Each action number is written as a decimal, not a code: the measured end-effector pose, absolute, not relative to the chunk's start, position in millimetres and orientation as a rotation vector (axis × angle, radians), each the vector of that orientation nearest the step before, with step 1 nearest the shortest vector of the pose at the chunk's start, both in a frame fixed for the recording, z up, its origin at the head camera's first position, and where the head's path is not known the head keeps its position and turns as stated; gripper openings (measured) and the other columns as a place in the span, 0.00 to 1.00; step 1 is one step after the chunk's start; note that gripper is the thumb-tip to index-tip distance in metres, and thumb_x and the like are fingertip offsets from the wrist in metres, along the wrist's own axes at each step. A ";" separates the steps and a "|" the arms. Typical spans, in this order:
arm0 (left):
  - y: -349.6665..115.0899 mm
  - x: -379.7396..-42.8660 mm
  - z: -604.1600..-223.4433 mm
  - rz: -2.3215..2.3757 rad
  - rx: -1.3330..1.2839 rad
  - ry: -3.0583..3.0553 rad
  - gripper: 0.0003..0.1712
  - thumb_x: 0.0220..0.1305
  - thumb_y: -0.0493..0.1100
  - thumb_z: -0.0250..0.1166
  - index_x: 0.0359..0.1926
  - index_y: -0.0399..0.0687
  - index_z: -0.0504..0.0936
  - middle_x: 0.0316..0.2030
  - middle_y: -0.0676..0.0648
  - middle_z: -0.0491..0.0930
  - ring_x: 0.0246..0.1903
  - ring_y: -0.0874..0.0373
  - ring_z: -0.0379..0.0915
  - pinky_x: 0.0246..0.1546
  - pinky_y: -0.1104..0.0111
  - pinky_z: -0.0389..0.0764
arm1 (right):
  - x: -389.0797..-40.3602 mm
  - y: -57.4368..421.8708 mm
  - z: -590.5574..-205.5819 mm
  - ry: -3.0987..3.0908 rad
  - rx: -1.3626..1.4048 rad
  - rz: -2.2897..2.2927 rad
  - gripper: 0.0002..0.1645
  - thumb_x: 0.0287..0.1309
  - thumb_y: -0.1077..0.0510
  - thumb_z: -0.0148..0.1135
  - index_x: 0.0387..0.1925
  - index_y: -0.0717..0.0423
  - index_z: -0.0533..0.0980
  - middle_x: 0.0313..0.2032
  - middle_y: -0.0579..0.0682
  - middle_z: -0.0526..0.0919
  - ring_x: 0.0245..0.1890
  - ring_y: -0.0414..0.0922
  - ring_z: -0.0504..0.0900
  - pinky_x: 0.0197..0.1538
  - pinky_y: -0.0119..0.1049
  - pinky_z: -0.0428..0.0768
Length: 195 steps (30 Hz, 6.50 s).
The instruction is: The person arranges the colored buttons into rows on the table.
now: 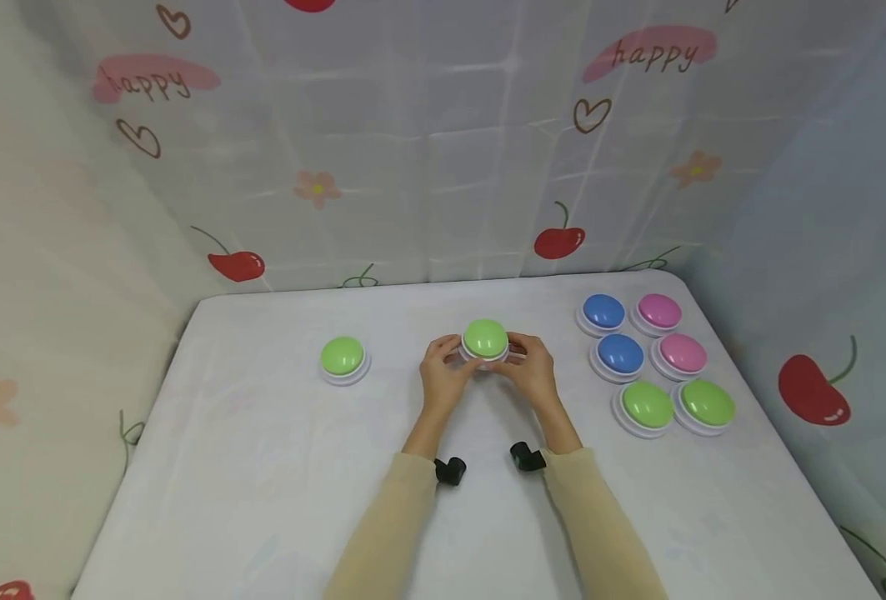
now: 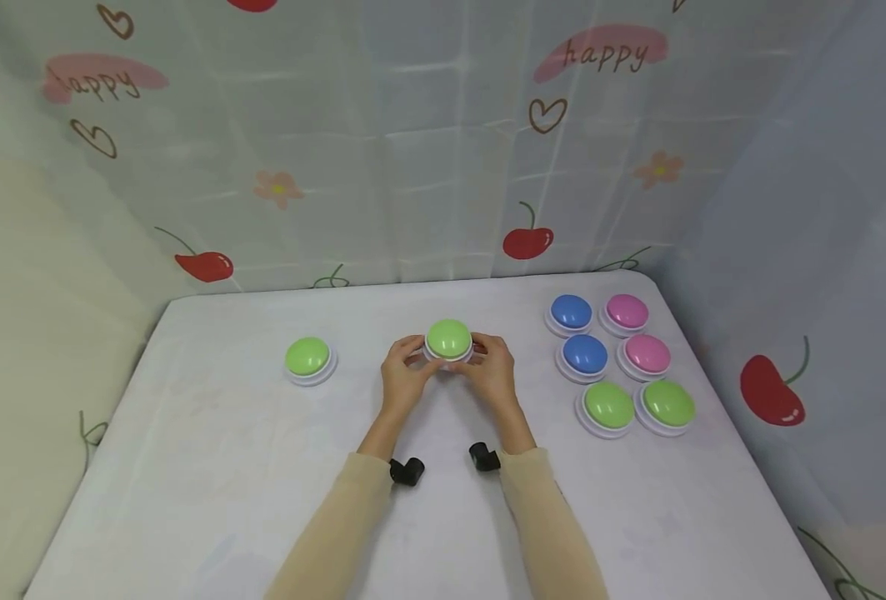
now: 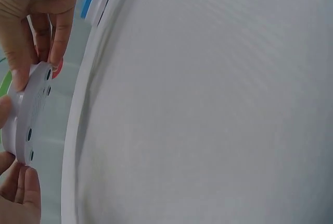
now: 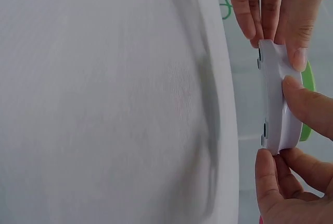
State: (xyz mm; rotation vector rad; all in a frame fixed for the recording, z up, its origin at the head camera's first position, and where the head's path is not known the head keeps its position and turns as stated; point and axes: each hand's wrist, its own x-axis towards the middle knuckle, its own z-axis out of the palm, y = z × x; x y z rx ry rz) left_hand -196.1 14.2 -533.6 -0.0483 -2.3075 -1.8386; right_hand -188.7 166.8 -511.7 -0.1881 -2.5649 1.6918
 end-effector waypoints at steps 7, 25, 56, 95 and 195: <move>-5.9 -188.6 -534.2 -1.789 0.034 -2.242 0.30 0.51 0.36 0.75 0.55 0.31 0.79 0.55 0.39 0.76 0.57 0.47 0.73 0.57 0.59 0.78 | -195.7 140.1 -509.0 -2.612 -0.126 1.673 0.40 0.45 0.62 0.77 0.60 0.67 0.72 0.56 0.63 0.73 0.57 0.57 0.77 0.57 0.41 0.81; -55.3 -182.4 -541.1 -1.656 0.317 -2.136 0.29 0.49 0.33 0.74 0.55 0.30 0.79 0.55 0.38 0.77 0.54 0.45 0.75 0.56 0.56 0.78 | -215.3 75.5 -514.7 -2.684 0.123 1.611 0.39 0.41 0.64 0.79 0.58 0.69 0.74 0.52 0.64 0.76 0.52 0.56 0.80 0.53 0.37 0.83; -70.7 -176.1 -550.2 -1.500 0.553 -2.101 0.26 0.49 0.29 0.73 0.52 0.29 0.80 0.54 0.32 0.80 0.46 0.40 0.81 0.50 0.56 0.82 | -224.4 41.4 -536.8 -2.741 0.203 1.595 0.39 0.40 0.65 0.78 0.57 0.71 0.74 0.50 0.65 0.77 0.49 0.55 0.81 0.51 0.36 0.83; -68.0 -177.3 -553.5 -1.543 0.616 -2.020 0.24 0.46 0.27 0.74 0.48 0.29 0.82 0.48 0.32 0.82 0.43 0.41 0.82 0.48 0.58 0.83 | -227.0 39.0 -543.9 -2.732 0.223 1.550 0.41 0.40 0.61 0.80 0.58 0.69 0.73 0.51 0.63 0.77 0.51 0.53 0.80 0.53 0.37 0.83; 177.1 -127.6 -535.9 -1.345 -0.832 -2.820 0.26 0.50 0.45 0.77 0.52 0.47 0.82 0.49 0.52 0.82 0.49 0.66 0.77 0.52 0.83 0.72 | -49.5 323.6 -512.2 -2.670 -0.916 1.248 0.45 0.48 0.53 0.75 0.63 0.69 0.66 0.57 0.70 0.74 0.53 0.61 0.77 0.38 0.27 0.73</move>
